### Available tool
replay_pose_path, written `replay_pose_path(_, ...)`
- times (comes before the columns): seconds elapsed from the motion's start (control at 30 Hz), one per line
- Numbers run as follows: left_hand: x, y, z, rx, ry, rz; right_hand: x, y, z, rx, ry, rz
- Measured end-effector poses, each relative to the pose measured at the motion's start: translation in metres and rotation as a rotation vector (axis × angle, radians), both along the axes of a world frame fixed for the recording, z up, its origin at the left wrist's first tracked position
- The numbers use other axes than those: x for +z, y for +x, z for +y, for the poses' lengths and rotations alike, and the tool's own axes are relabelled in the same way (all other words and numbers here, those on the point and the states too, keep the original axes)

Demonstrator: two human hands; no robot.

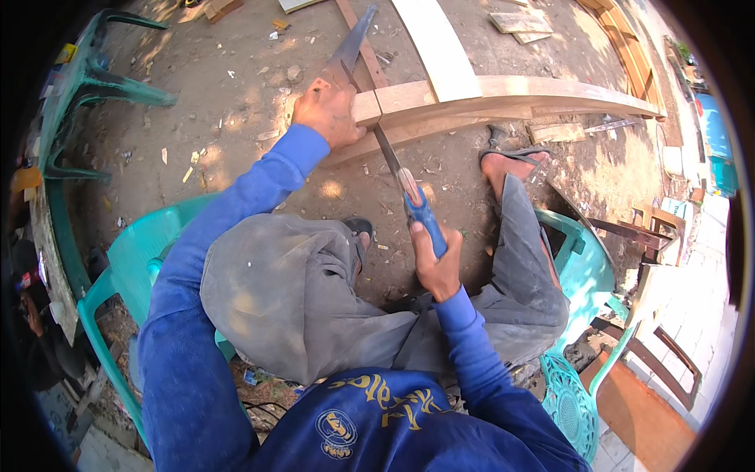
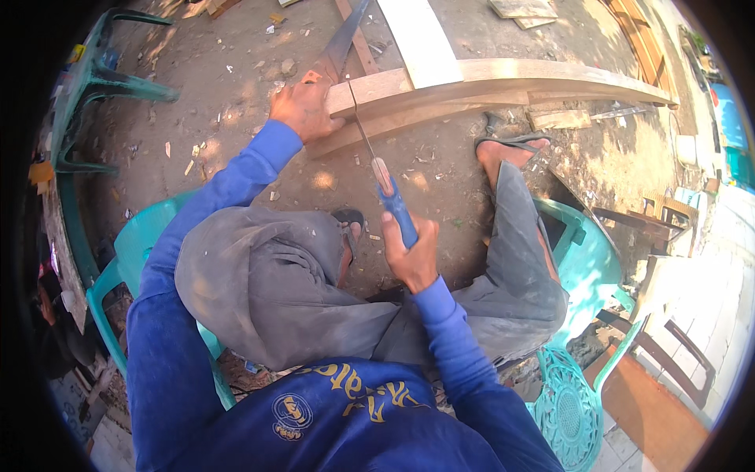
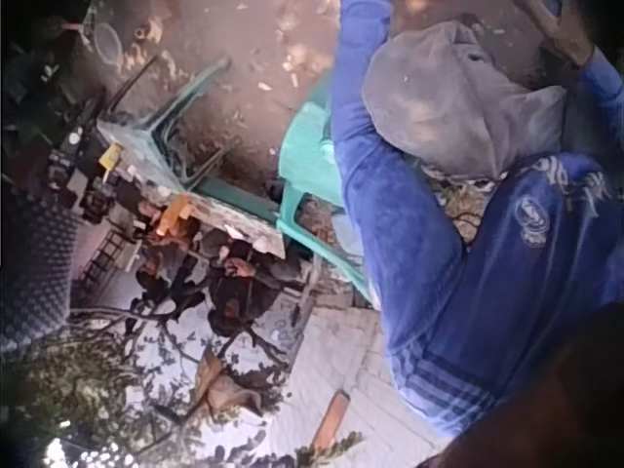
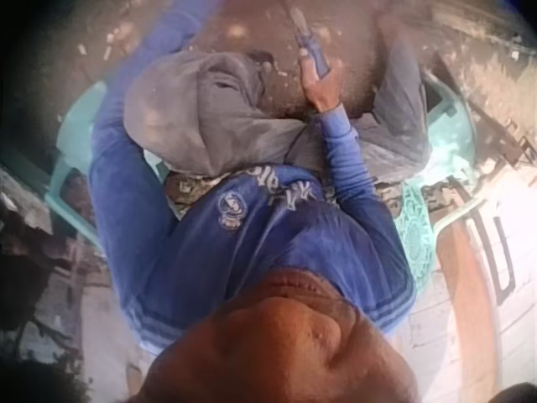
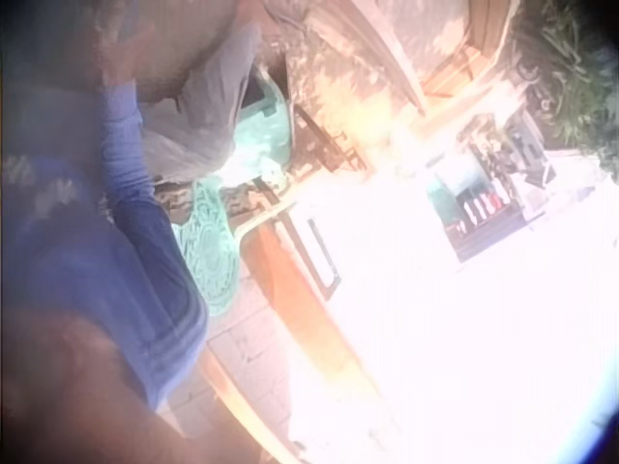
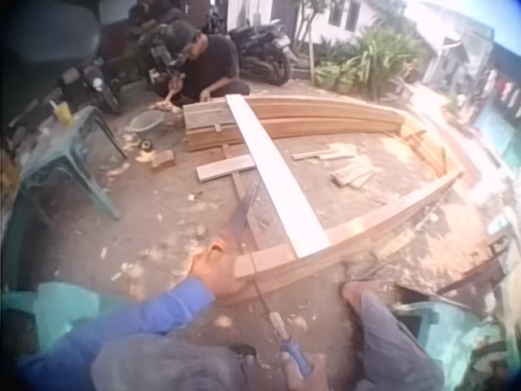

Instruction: The person saws a wooden beam by hand while it is supported on a larger frame, then adjusts the position of the wood and uses a hammer to drive a nail into a wooden joint.

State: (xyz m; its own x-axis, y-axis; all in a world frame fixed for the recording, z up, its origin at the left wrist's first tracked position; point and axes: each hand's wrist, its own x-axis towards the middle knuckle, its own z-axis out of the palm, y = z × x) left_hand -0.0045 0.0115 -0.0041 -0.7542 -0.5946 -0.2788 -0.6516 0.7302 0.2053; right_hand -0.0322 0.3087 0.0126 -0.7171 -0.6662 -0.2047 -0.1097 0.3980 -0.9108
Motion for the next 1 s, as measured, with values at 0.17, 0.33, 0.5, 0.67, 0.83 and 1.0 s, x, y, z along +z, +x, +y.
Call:
replay_pose_path(0.17,0.006,0.007,-0.006,0.015,-0.002,-0.016,-0.072,-0.006,-0.038,0.000,-0.155,0.073)
replay_pose_path(0.33,0.000,-0.014,-0.009,-0.043,0.007,0.022,-0.113,-0.009,-0.011,0.054,-0.291,0.206)
replay_pose_path(0.5,-0.002,0.007,-0.016,-0.007,-0.008,0.024,0.015,0.017,0.031,0.010,0.063,-0.138)
replay_pose_path(0.67,-0.001,0.007,-0.001,0.007,-0.001,0.022,0.060,0.036,0.090,0.041,0.037,-0.026)
replay_pose_path(0.83,-0.003,-0.002,-0.008,-0.008,-0.009,0.045,-0.060,-0.011,-0.009,-0.006,-0.066,0.018)
replay_pose_path(1.0,0.005,-0.001,-0.007,-0.016,0.002,0.012,-0.154,0.007,0.006,0.057,-0.287,0.226)
